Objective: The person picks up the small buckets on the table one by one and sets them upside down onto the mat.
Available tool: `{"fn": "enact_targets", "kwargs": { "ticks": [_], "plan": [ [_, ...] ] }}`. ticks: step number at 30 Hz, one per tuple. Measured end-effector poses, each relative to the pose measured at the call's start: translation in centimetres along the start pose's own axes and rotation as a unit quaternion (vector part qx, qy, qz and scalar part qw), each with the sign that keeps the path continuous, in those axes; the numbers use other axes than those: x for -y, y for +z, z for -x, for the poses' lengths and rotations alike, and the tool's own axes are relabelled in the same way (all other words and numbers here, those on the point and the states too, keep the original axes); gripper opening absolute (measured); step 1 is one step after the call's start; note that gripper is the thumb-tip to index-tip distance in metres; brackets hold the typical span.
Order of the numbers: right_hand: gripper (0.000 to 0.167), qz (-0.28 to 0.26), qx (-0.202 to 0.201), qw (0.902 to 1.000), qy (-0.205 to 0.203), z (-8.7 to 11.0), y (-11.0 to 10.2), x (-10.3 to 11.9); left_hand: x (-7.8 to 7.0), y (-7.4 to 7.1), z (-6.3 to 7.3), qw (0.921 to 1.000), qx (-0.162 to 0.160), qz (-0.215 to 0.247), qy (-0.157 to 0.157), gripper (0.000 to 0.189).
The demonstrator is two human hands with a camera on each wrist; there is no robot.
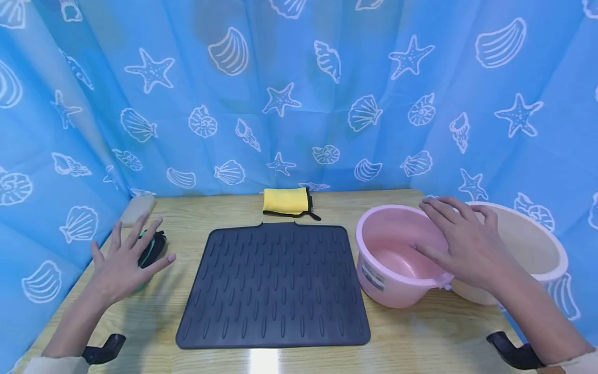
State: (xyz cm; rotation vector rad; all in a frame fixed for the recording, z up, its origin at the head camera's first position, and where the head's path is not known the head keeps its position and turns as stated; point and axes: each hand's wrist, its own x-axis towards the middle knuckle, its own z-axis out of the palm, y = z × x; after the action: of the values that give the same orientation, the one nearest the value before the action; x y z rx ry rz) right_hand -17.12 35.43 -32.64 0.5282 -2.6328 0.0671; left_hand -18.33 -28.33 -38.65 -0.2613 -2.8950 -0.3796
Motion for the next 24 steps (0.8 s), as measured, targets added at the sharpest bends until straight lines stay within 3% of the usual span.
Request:
{"fn": "enact_targets", "kwargs": {
  "ticks": [13, 24],
  "plan": [
    [0.067, -0.053, -0.020, 0.9957, -0.073, 4.1, 0.5, 0.8, -0.2, 1.3, 0.3, 0.9998, 0.012, 0.016, 0.003, 0.092],
    [0.059, -0.038, -0.075, 0.9854, -0.148, 5.7, 1.2, 1.3, -1.1, 2.4, 0.0, 0.9995, 0.009, 0.026, 0.018, 0.090]
  ]
}}
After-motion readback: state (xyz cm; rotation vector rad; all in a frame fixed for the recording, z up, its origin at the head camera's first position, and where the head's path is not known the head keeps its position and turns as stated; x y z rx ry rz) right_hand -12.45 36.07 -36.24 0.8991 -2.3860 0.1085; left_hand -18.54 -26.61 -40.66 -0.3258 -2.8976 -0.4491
